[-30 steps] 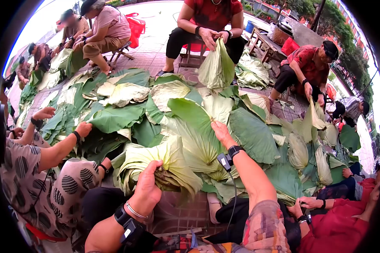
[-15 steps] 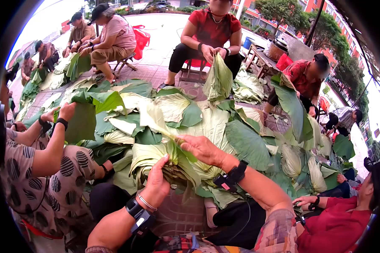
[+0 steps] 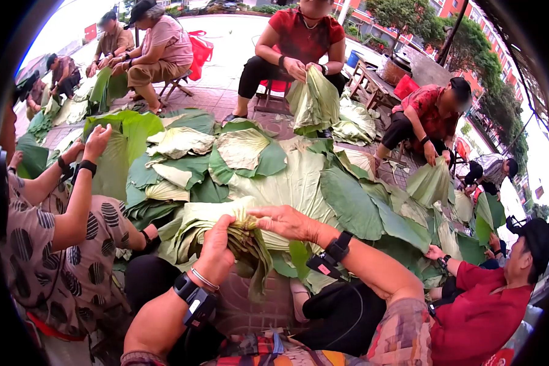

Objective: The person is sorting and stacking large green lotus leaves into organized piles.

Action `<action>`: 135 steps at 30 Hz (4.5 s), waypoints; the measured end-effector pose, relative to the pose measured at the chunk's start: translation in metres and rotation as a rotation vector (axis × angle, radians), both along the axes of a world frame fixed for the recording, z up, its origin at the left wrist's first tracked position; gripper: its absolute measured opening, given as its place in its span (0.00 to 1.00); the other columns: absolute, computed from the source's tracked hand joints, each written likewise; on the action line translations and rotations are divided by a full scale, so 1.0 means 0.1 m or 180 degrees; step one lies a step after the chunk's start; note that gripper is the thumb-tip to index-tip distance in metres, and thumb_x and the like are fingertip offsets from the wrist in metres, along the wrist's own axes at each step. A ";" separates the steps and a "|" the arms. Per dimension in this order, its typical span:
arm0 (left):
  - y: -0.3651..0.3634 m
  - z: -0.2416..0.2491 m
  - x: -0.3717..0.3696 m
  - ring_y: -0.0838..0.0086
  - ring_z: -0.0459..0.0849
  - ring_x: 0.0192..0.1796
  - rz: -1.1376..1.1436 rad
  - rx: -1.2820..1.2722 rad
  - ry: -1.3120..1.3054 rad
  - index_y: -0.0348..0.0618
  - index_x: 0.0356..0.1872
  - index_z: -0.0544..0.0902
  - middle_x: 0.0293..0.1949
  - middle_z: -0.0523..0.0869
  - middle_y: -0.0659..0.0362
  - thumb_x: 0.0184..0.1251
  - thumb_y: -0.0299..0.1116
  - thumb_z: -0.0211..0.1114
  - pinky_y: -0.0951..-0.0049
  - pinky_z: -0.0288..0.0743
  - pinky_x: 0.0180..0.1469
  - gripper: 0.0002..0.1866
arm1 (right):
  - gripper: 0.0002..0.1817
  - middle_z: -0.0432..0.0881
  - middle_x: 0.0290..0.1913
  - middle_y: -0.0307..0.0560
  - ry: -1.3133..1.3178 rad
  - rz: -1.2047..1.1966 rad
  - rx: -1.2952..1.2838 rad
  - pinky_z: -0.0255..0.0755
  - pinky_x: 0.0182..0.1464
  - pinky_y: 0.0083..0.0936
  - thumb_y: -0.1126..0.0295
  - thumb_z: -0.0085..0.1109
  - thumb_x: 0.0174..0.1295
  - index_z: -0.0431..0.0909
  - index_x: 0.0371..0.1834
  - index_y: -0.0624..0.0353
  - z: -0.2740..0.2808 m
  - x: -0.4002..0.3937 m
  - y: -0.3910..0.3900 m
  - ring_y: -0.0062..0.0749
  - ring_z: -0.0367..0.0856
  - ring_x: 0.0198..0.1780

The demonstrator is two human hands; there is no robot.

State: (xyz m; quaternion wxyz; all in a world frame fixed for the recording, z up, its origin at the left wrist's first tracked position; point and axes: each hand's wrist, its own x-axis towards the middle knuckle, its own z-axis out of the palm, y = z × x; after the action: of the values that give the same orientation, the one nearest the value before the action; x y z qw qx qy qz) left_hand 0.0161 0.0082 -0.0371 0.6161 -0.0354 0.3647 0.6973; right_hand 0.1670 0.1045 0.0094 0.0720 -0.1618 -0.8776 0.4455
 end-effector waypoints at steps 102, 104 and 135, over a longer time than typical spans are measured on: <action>0.07 0.32 -0.34 0.66 0.79 0.43 0.0034 -0.0278 0.0228 0.31 0.46 0.72 0.42 0.78 0.55 0.52 0.23 0.61 0.67 0.73 0.49 0.18 | 0.31 0.54 0.68 0.47 -0.2683 -0.0525 0.2489 0.52 0.58 0.49 0.64 0.53 0.55 0.57 0.64 0.45 -2.20 1.18 0.94 0.44 0.49 0.69; 0.07 0.33 -0.35 0.66 0.79 0.41 0.0011 -0.0237 0.0245 0.31 0.45 0.73 0.40 0.79 0.56 0.51 0.24 0.61 0.67 0.74 0.48 0.17 | 0.32 0.57 0.66 0.45 -0.2723 -0.0548 0.2524 0.51 0.57 0.49 0.56 0.56 0.54 0.59 0.62 0.46 -2.20 1.15 1.04 0.42 0.53 0.67; -0.20 -0.03 0.18 0.64 0.81 0.30 -0.1261 -0.0611 -0.0001 0.26 0.35 0.74 0.32 0.81 0.51 0.51 0.27 0.60 0.68 0.78 0.34 0.13 | 0.14 0.77 0.32 0.58 0.1177 -0.2044 0.1965 0.70 0.38 0.34 0.74 0.50 0.58 0.72 0.48 0.62 0.69 -0.25 1.34 0.49 0.78 0.35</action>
State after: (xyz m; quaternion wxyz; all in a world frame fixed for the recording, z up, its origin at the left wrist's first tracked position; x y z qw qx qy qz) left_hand 0.0336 -0.0121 -0.0403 0.7349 -0.0216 0.4292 0.5246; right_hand 0.1416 0.2381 0.0785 0.4054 -0.3138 -0.8470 0.1408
